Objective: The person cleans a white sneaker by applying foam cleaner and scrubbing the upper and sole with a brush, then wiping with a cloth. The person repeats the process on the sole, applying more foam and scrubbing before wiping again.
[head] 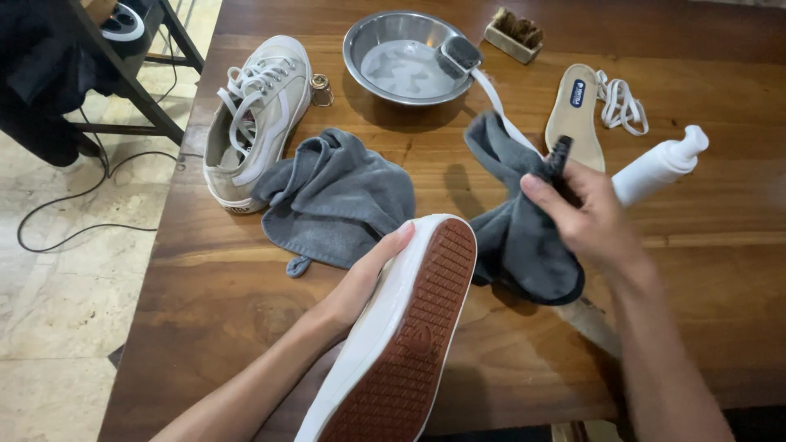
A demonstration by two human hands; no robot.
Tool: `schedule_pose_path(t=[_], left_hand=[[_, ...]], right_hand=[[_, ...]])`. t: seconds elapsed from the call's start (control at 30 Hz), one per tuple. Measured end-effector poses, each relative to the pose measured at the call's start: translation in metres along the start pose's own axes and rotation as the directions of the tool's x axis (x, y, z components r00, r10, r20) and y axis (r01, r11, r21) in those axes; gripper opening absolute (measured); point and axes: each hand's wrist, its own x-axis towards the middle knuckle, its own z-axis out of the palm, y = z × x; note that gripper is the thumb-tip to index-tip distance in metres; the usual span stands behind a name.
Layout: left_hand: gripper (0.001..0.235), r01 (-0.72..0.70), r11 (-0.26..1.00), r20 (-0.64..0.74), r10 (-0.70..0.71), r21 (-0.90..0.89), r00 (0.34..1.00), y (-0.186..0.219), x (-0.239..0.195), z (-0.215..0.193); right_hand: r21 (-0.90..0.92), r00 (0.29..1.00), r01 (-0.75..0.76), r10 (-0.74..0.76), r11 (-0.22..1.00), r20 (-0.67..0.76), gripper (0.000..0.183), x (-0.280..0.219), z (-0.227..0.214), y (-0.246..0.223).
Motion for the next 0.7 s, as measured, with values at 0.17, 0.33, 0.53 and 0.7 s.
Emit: schedule_pose_path(t=[0.17,0.33,0.53,0.7], left_hand=[[0.058,-0.011,1.000,0.000,0.011,0.011,1.000,-0.002,0.004,0.000],[0.052,-0.522,0.784,0.200,0.482,0.336,0.853,-0.075,0.078,-0.068],[0.067,0.215,0.950,-0.226,-0.164,0.224,0.960,0.004,0.012,0.006],[0.072,0.248,0.896,-0.294,-0.141,0.367,0.945,0.013,-0.001,0.009]], right_hand=[[-0.100,0.982,0.186,-0.188,0.978,-0.013,0.017,-0.038,0.054,-0.027],[-0.264,0.731,0.666,-0.681,0.698,0.040,0.034,-0.064,0.088,-0.048],[0.114,0.540,0.802,-0.793,0.587,0.284,0.040,-0.114,0.112,-0.053],[0.412,0.794,0.370,-0.514,0.833,0.325,0.047,-0.109,0.064,-0.025]])
